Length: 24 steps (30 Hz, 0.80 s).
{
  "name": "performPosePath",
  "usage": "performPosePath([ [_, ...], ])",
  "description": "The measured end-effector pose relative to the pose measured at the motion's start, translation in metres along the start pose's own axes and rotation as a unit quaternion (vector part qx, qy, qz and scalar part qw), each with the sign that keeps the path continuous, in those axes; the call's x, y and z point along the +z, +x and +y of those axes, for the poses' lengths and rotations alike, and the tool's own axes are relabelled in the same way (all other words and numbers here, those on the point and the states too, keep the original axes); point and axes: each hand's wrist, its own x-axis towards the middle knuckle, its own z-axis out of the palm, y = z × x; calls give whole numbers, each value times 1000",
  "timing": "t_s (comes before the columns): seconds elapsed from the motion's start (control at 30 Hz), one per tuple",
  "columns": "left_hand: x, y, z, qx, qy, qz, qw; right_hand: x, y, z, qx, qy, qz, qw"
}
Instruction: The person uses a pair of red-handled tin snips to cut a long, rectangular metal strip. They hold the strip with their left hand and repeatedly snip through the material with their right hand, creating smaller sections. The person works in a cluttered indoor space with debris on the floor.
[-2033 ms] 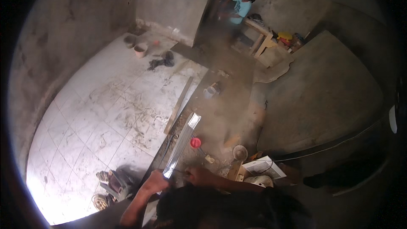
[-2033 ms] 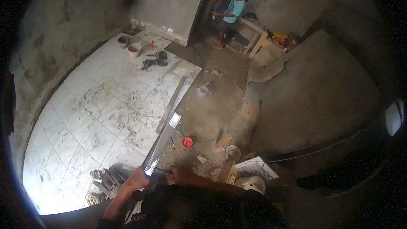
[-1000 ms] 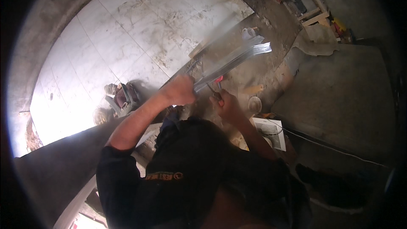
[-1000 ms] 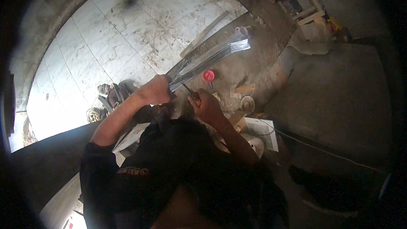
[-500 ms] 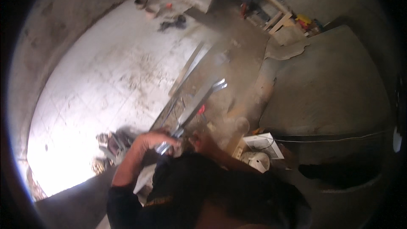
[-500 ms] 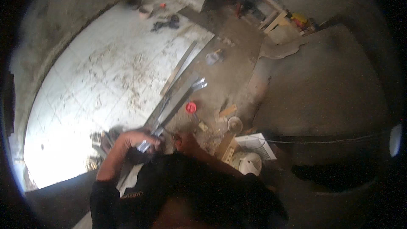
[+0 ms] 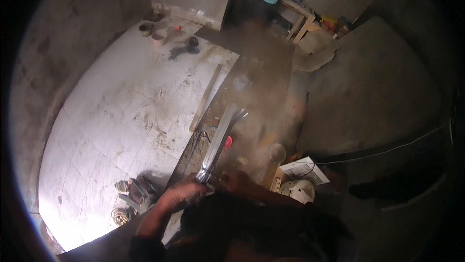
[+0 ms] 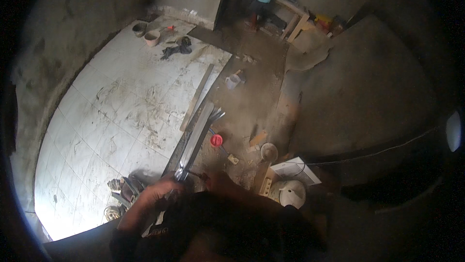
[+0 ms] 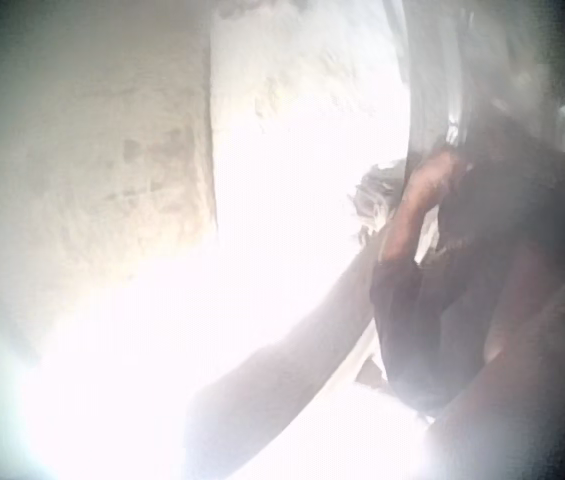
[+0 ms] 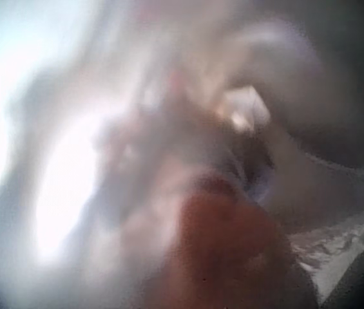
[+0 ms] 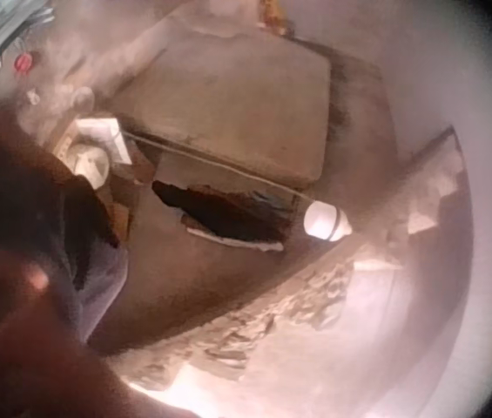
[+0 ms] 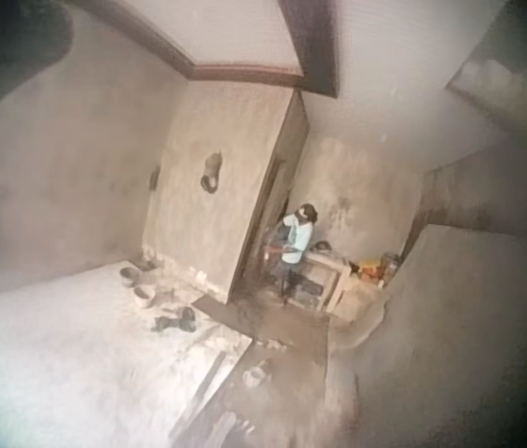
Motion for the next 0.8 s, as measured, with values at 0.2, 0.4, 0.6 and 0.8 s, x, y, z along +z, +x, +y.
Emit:
performPosePath([
  [0.2,-16,14,10,-118,4,-37,992,-2,25,8,-62,81,44,994],
  [0.4,-14,18,6,-80,-40,57,994,-14,36,-6,-59,-1,40,997],
  [0.6,-8,7,17,-50,-144,43,987,-22,41,-15,-11,-6,22,1000],
  [0.8,-4,8,24,40,-173,-80,981,-12,45,33,-260,-90,132,952],
])
